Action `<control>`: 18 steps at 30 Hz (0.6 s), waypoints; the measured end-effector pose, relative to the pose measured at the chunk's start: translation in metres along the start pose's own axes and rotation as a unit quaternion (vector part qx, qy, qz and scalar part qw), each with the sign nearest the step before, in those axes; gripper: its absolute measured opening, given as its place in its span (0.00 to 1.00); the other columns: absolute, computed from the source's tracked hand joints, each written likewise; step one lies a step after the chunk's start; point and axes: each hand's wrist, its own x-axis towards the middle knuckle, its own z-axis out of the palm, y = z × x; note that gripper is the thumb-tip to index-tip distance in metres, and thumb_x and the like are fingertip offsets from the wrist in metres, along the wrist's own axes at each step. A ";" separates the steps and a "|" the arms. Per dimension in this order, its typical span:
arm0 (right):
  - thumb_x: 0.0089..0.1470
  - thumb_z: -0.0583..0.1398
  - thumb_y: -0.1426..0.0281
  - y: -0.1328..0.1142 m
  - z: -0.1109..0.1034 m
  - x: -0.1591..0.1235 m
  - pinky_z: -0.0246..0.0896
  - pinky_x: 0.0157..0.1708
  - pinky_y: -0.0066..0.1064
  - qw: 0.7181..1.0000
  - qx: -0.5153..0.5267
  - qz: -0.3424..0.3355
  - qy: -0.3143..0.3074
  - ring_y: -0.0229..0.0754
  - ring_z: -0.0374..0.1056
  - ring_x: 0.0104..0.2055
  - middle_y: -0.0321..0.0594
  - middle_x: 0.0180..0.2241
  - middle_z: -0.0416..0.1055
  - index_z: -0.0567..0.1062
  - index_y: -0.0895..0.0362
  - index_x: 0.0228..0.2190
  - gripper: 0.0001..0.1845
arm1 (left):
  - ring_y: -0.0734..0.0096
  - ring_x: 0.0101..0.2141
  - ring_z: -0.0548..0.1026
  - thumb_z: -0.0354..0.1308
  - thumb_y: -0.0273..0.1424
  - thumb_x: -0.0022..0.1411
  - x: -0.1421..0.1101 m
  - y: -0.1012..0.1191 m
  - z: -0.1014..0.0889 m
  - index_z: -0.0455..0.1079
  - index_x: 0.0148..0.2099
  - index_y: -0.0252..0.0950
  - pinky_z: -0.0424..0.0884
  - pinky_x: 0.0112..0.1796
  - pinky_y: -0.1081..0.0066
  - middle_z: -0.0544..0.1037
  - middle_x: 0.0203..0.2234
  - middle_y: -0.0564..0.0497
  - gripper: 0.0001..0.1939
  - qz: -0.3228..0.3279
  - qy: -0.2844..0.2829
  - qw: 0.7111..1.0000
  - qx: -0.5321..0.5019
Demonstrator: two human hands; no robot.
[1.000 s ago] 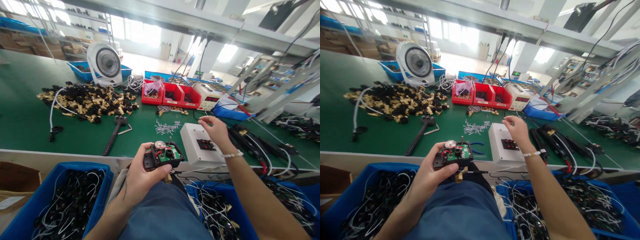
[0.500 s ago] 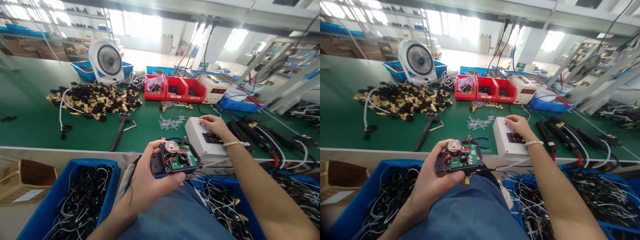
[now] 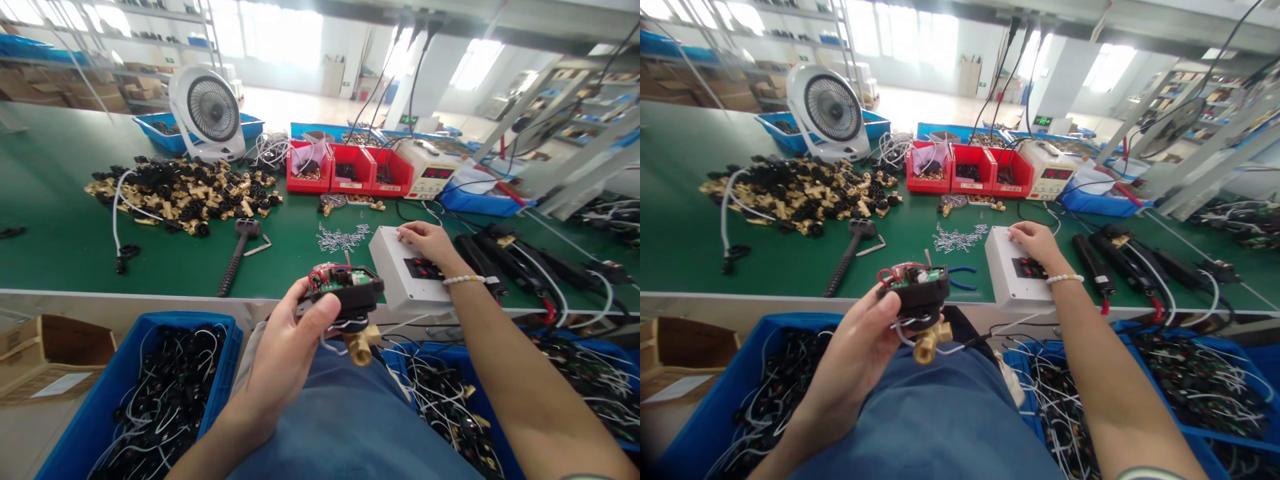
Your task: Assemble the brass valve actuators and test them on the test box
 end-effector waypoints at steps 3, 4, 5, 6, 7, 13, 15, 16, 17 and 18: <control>0.48 0.65 0.61 0.000 0.000 0.000 0.66 0.38 0.34 1.000 -0.003 0.002 0.005 0.43 0.70 0.31 0.42 0.28 0.78 0.79 0.57 0.28 0.11 | 0.60 0.36 0.83 0.66 0.47 0.61 0.004 -0.003 0.000 0.74 0.52 0.30 0.79 0.34 0.69 0.83 0.36 0.43 0.27 -0.025 0.009 0.998 -0.057; 0.48 0.65 0.61 0.000 0.001 0.000 0.66 0.38 0.34 1.000 -0.004 0.002 0.006 0.43 0.70 0.32 0.42 0.28 0.78 0.79 0.57 0.28 0.11 | 0.61 0.36 0.83 0.67 0.47 0.61 0.004 -0.003 0.000 0.75 0.51 0.30 0.79 0.34 0.70 0.83 0.36 0.43 0.26 -0.028 0.010 0.998 -0.060; 0.49 0.65 0.61 0.001 0.001 0.000 0.66 0.38 0.35 1.000 -0.005 0.002 0.007 0.44 0.70 0.32 0.42 0.28 0.77 0.79 0.57 0.28 0.11 | 0.63 0.36 0.83 0.67 0.46 0.61 0.004 -0.004 0.000 0.75 0.51 0.30 0.79 0.34 0.72 0.83 0.37 0.43 0.25 -0.027 0.013 0.998 -0.062; 0.49 0.65 0.62 0.001 0.001 0.000 0.66 0.38 0.35 1.000 -0.006 0.002 0.008 0.44 0.70 0.32 0.42 0.28 0.77 0.79 0.57 0.27 0.10 | 0.64 0.36 0.83 0.67 0.46 0.62 0.003 -0.004 0.000 0.76 0.50 0.31 0.79 0.35 0.72 0.83 0.38 0.44 0.24 -0.027 0.015 0.997 -0.066; 0.49 0.65 0.62 0.001 0.001 0.000 0.66 0.38 0.35 1.000 -0.007 0.002 0.008 0.44 0.70 0.32 0.43 0.28 0.77 0.79 0.57 0.27 0.10 | 0.65 0.37 0.83 0.67 0.46 0.62 0.002 -0.004 0.000 0.76 0.50 0.31 0.79 0.36 0.72 0.83 0.40 0.44 0.24 -0.028 0.015 0.997 -0.070; 0.51 0.64 0.65 0.004 0.001 0.001 0.66 0.39 0.34 1.000 -0.003 -0.001 0.007 0.42 0.69 0.31 0.42 0.29 0.78 0.79 0.57 0.28 0.07 | 0.64 0.36 0.83 0.67 0.47 0.61 -0.001 -0.003 0.001 0.77 0.51 0.32 0.80 0.36 0.71 0.84 0.40 0.44 0.25 -0.026 0.019 0.997 -0.070; 0.51 0.64 0.66 0.005 0.002 0.002 0.66 0.37 0.33 1.000 -0.001 -0.003 0.007 0.41 0.69 0.30 0.41 0.29 0.78 0.79 0.57 0.28 0.07 | 0.64 0.34 0.83 0.66 0.47 0.62 -0.001 -0.002 0.002 0.77 0.50 0.31 0.79 0.33 0.73 0.84 0.36 0.44 0.25 -0.024 0.015 0.997 -0.070; 0.51 0.64 0.66 0.006 0.002 0.002 0.66 0.37 0.32 1.000 0.000 -0.004 0.007 0.41 0.69 0.30 0.41 0.28 0.78 0.79 0.56 0.28 0.07 | 0.64 0.33 0.83 0.66 0.47 0.62 -0.001 -0.001 0.002 0.76 0.50 0.31 0.79 0.33 0.73 0.84 0.35 0.44 0.25 -0.023 0.013 0.997 -0.074; 0.51 0.64 0.66 0.007 0.002 0.003 0.66 0.36 0.32 1.000 0.000 -0.004 0.007 0.41 0.69 0.30 0.40 0.28 0.78 0.79 0.56 0.28 0.06 | 0.65 0.33 0.83 0.66 0.47 0.62 -0.001 -0.001 0.002 0.76 0.51 0.31 0.79 0.34 0.73 0.84 0.36 0.44 0.25 -0.021 0.012 0.997 -0.079; 0.51 0.64 0.66 0.007 0.002 0.003 0.66 0.35 0.32 1.000 0.000 -0.005 0.007 0.41 0.69 0.29 0.40 0.27 0.78 0.79 0.56 0.28 0.06 | 0.65 0.34 0.83 0.66 0.46 0.62 -0.001 0.000 0.003 0.76 0.51 0.31 0.80 0.36 0.72 0.84 0.38 0.44 0.24 -0.020 0.012 0.996 -0.085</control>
